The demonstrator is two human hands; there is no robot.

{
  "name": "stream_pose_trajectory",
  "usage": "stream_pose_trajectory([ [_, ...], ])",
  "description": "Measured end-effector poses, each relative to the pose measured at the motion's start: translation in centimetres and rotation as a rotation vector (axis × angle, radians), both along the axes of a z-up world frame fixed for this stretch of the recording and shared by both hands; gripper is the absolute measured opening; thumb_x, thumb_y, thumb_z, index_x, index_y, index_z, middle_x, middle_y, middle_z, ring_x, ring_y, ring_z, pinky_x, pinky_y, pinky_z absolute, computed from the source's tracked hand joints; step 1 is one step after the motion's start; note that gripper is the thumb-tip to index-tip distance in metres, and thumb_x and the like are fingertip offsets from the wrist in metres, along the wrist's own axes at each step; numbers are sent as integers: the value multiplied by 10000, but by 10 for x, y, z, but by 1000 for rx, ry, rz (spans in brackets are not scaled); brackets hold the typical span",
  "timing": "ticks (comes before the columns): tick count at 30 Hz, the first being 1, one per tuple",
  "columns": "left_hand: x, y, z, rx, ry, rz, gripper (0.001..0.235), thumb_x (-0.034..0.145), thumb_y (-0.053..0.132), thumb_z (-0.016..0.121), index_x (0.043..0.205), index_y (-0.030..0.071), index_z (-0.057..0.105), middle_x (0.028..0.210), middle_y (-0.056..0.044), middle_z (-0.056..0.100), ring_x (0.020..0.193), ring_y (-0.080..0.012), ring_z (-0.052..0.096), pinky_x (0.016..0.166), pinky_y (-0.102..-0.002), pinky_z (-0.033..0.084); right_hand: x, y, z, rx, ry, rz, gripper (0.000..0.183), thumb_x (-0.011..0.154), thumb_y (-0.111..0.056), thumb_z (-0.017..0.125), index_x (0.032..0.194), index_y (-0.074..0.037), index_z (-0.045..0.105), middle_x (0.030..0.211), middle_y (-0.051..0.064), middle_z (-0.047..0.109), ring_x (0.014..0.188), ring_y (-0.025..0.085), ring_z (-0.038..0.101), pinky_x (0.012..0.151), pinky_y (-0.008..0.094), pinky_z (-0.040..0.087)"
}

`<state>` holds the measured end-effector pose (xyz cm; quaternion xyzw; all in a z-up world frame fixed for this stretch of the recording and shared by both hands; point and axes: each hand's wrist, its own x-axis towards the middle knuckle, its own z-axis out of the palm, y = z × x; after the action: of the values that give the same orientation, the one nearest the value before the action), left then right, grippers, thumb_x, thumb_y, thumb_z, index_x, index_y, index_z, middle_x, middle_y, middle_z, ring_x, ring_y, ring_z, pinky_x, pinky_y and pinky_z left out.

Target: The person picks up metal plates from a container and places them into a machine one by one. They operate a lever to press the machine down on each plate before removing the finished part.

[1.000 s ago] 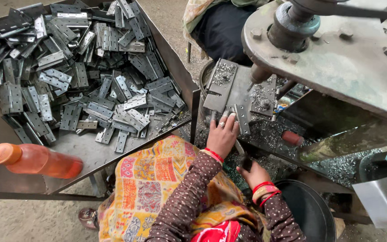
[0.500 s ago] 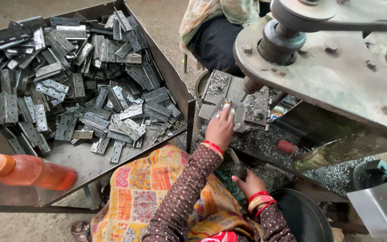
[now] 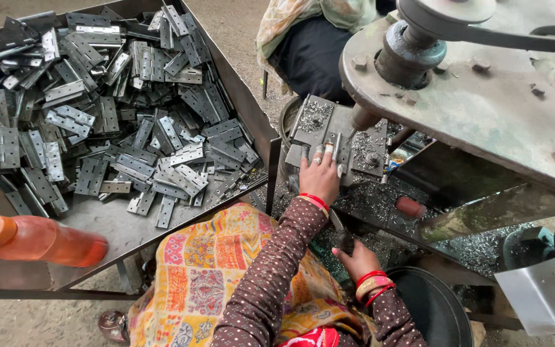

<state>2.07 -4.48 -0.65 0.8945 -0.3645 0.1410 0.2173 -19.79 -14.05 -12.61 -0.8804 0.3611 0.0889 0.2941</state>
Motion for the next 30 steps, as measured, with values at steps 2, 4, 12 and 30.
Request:
stream_pose_trajectory([
  [2, 1, 1, 0, 11, -8, 2, 285, 903, 198, 571, 1094, 65, 735, 1356, -105, 641, 1276, -288, 585, 1047, -570, 406, -4, -6, -15, -36, -34, 35, 616, 795, -605, 741, 1126, -88, 695, 981, 219, 757, 966, 421, 726, 853, 500, 563],
  [4, 1, 3, 0, -20, -21, 2, 296, 908, 198, 574, 1118, 66, 735, 1351, -100, 643, 1279, -288, 584, 1046, -564, 407, -11, 4, -43, -66, -80, 11, 609, 818, -606, 722, 1086, -61, 684, 919, 227, 752, 903, 439, 725, 795, 521, 566],
  [12, 3, 13, 3, -49, 48, -26, 237, 905, 196, 605, 1066, 75, 729, 1287, -74, 657, 1261, -277, 592, 1039, -538, 421, -20, 27, -96, -252, -70, -16, 597, 877, -599, 648, 1135, -60, 637, 859, 248, 739, 843, 473, 712, 741, 566, 558],
  [30, 16, -5, -6, -62, -13, -46, 219, 869, 213, 627, 1000, 84, 744, 1314, -83, 648, 1234, -279, 594, 1046, -569, 409, -21, 29, -102, -263, -203, -33, 556, 867, -578, 661, 1072, -62, 647, 944, 238, 742, 878, 467, 713, 741, 559, 560],
])
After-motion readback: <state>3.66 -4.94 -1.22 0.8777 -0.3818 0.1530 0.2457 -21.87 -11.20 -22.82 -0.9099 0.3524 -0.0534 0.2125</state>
